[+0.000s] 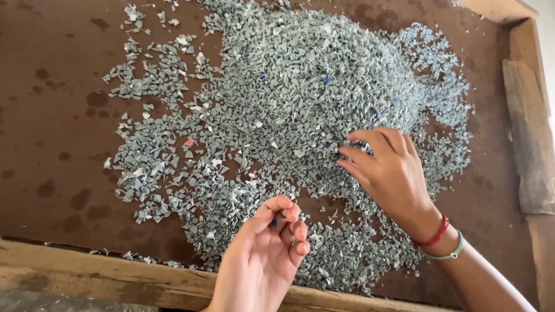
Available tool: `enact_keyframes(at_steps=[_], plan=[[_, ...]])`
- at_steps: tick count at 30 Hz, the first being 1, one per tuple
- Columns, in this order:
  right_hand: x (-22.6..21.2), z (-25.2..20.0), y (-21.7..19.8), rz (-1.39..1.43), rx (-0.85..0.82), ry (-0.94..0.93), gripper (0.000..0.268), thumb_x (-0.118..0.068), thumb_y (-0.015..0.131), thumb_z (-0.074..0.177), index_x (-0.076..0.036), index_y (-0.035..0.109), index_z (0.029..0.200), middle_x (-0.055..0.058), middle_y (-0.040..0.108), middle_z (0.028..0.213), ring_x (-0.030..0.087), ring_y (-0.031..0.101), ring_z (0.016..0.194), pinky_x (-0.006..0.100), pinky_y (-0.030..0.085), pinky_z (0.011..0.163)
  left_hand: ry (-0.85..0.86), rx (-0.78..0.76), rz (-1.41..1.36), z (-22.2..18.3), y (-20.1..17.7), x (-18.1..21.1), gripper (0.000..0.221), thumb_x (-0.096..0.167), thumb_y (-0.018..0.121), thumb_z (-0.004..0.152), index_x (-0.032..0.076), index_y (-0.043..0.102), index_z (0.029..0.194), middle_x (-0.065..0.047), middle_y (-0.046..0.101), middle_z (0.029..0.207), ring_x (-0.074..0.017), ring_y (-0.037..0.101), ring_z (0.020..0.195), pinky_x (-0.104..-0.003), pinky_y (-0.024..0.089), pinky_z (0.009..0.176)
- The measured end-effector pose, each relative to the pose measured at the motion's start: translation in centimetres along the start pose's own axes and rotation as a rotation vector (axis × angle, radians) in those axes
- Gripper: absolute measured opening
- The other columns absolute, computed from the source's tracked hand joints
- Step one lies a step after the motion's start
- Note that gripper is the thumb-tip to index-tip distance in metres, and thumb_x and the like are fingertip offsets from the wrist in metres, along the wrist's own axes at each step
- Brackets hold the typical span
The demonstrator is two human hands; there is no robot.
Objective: The person pours a bucket of shredded plastic flakes onto a wooden sorting table and manually picks out blue-colored flakes from the predominantly grey pile.
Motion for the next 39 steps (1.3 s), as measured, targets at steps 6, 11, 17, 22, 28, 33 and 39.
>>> enact_keyframes(at_steps=[6, 11, 17, 22, 28, 33, 39], plan=[[0.0, 0.0, 0.3, 0.009, -0.018, 0.01, 0.028, -0.029, 0.083, 0.085, -0.013, 0.076, 0.106, 0.006, 0.069, 0.117, 0.028, 0.06, 0.106, 0.042, 0.053, 0.09, 0.019, -0.029, -0.005, -0.3, 0.1, 0.0, 0.018, 0.019, 0.052, 0.099, 0.003, 0.054, 0.109, -0.011, 0.047, 0.097, -0.0225, 0.047, 0.084, -0.033, 0.044, 0.071], [0.1, -0.1, 0.5, 0.043, -0.076, 0.043, 0.022, -0.023, 0.081, 0.086, -0.011, 0.074, 0.102, 0.007, 0.068, 0.116, 0.031, 0.059, 0.106, 0.045, 0.053, 0.091, 0.022, -0.071, -0.015, -0.5, 0.2, 0.0, 0.019, 0.019, 0.053, 0.099, 0.004, 0.054, 0.11, -0.011, 0.048, 0.098, -0.0219, 0.048, 0.084, -0.032, 0.046, 0.072], [0.6, -0.4, 0.2, 0.364, -0.082, 0.193, 0.02, -0.025, 0.077, 0.087, -0.012, 0.075, 0.102, 0.006, 0.065, 0.108, 0.024, 0.053, 0.107, 0.038, 0.044, 0.096, 0.046, -0.095, -0.001, -0.6, 0.2, 0.0, 0.02, 0.019, 0.054, 0.098, 0.004, 0.053, 0.112, -0.011, 0.048, 0.099, -0.0223, 0.05, 0.086, -0.033, 0.047, 0.074], [-0.3, 0.7, -3.2, 0.669, -0.281, 0.648, 0.021, -0.031, 0.073, 0.088, -0.015, 0.08, 0.101, 0.001, 0.08, 0.101, 0.012, 0.07, 0.089, 0.028, 0.055, 0.085, 0.064, -0.055, 0.017, -0.6, 0.3, 0.0, 0.026, 0.02, 0.051, 0.098, 0.004, 0.055, 0.118, -0.01, 0.051, 0.104, -0.023, 0.051, 0.089, -0.034, 0.047, 0.077], [-1.1, 0.8, -4.8, 0.956, -0.398, 0.877, 0.015, -0.017, 0.075, 0.086, -0.011, 0.083, 0.098, 0.003, 0.085, 0.094, 0.012, 0.073, 0.078, 0.023, 0.058, 0.076, 0.076, -0.015, 0.023, -0.5, 0.2, -0.2, 0.028, 0.022, 0.048, 0.1, 0.005, 0.054, 0.12, -0.01, 0.052, 0.104, -0.0234, 0.051, 0.091, -0.035, 0.046, 0.078], [-1.3, 0.7, -5.0, 1.022, -0.408, 0.904, 0.015, -0.015, 0.079, 0.084, -0.007, 0.085, 0.095, 0.004, 0.084, 0.086, 0.011, 0.067, 0.068, 0.023, 0.052, 0.065, 0.078, -0.006, 0.024, -0.6, 0.3, -0.2, 0.028, 0.022, 0.047, 0.1, 0.005, 0.055, 0.121, -0.01, 0.053, 0.104, -0.023, 0.052, 0.09, -0.035, 0.046, 0.078], [-1.5, -0.1, -4.7, 1.106, -0.374, 0.892, 0.008, -0.008, 0.076, 0.085, -0.005, 0.081, 0.091, 0.006, 0.083, 0.088, 0.014, 0.073, 0.079, 0.026, 0.058, 0.078, 0.092, 0.008, -0.003, -0.5, 0.6, -0.2, 0.03, 0.022, 0.051, 0.099, 0.004, 0.055, 0.122, -0.01, 0.053, 0.103, -0.0228, 0.053, 0.09, -0.035, 0.048, 0.081]])
Point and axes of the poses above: each hand's wrist, its own z-axis towards the middle knuckle, its own y-axis out of the palm, x = y × z, the point moved 1 cm from there along z, towards the middle knuckle
